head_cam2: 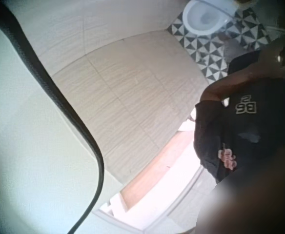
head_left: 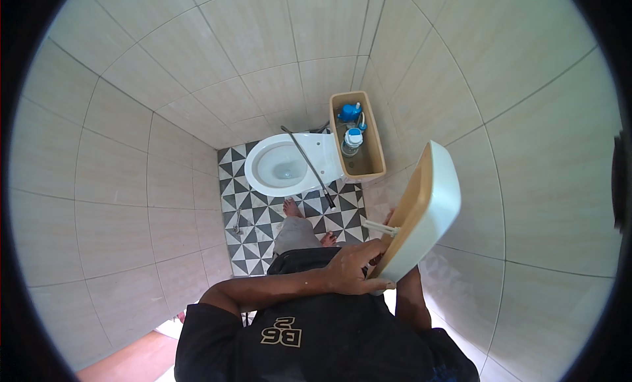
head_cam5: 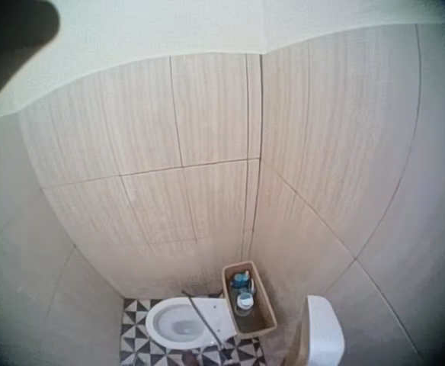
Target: Repairing or assembling components inside a toilet water tank and installing the ceramic lid.
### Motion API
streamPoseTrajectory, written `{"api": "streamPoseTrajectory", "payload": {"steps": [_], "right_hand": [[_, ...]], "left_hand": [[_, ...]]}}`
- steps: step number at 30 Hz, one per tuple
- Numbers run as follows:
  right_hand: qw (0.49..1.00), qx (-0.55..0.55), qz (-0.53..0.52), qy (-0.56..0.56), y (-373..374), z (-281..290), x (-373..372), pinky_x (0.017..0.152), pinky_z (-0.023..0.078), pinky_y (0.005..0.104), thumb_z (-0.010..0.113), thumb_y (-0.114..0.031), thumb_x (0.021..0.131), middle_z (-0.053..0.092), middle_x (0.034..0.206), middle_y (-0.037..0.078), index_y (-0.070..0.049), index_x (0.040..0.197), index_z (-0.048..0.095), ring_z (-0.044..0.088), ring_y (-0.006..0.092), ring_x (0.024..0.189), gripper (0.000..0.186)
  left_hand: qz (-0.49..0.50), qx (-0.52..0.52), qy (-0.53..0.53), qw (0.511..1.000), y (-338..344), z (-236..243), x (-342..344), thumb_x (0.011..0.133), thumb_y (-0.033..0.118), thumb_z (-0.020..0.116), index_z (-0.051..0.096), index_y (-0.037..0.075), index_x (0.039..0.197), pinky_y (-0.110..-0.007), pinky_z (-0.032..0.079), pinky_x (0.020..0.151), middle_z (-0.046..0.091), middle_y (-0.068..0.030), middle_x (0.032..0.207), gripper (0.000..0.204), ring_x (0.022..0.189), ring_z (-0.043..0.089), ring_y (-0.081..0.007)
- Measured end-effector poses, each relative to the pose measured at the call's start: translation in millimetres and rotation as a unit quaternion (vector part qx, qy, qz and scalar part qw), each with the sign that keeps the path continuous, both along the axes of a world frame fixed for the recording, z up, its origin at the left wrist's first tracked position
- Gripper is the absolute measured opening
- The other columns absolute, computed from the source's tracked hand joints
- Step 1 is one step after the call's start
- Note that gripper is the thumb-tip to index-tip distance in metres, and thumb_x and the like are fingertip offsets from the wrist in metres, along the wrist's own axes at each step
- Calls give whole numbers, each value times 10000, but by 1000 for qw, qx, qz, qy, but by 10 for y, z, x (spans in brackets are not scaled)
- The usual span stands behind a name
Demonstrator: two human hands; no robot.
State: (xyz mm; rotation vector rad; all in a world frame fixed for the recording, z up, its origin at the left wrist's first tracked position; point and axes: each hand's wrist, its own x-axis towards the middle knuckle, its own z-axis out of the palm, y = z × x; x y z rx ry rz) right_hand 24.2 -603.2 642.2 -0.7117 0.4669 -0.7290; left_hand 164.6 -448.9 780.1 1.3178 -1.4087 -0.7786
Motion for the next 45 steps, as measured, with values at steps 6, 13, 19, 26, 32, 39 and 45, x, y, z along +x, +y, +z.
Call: {"api": "streamPoseTrajectory", "payload": {"steps": [6,13,19,26,32,39,45], "right_hand": [[956,-90,-92,264,-107,634,348,747,515,288,470,-456,1073,687,887,75,18,1056,644,643,155,826,506],[876,-174,-156,422,-499,128,639,683,458,285,676,-505,959,637,811,51,6,884,659,557,124,756,517],[849,-154,-143,484,-883,-40,1169,695,474,298,782,-498,877,638,850,53,23,926,640,554,125,763,542],[801,-161,-136,560,-1313,-192,1761,754,503,349,832,-503,808,675,849,121,80,928,664,612,201,785,619],[763,-170,-121,612,-1574,-289,2065,792,514,376,835,-539,783,691,879,161,107,970,677,639,240,822,690],[747,-176,-96,634,-1759,-420,2194,729,517,346,835,-497,808,691,886,118,92,1012,685,625,184,775,641],[785,-136,-123,592,-1756,-455,2080,687,495,297,829,-390,852,666,844,56,35,978,688,584,124,729,465]], "left_hand": [[130,158,22,979,-198,2,96,818,458,796,470,-6,1366,-441,547,859,653,-209,1117,788,981,686,-364],[187,300,50,934,-720,-605,739,770,535,825,514,-79,1282,-448,520,931,665,-276,1147,858,1047,678,-369],[200,293,48,934,-1118,-957,1382,766,402,853,416,-84,1335,-448,515,956,638,-300,1201,867,1103,662,-406],[192,325,108,920,-1578,-1534,1962,761,400,866,438,-97,1328,-426,497,988,655,-272,1186,867,1132,658,-353],[167,344,121,916,-1849,-1865,2319,729,421,876,522,-95,1260,-450,497,977,633,-281,1205,821,1073,659,-377],[150,379,156,899,-2012,-2023,2553,700,428,892,562,-93,1214,-413,515,941,689,-250,1073,803,1008,682,-345],[167,343,236,894,-2041,-1811,2504,766,329,872,541,-61,1237,-394,531,928,679,-211,1108,696,1039,670,-290]]}}
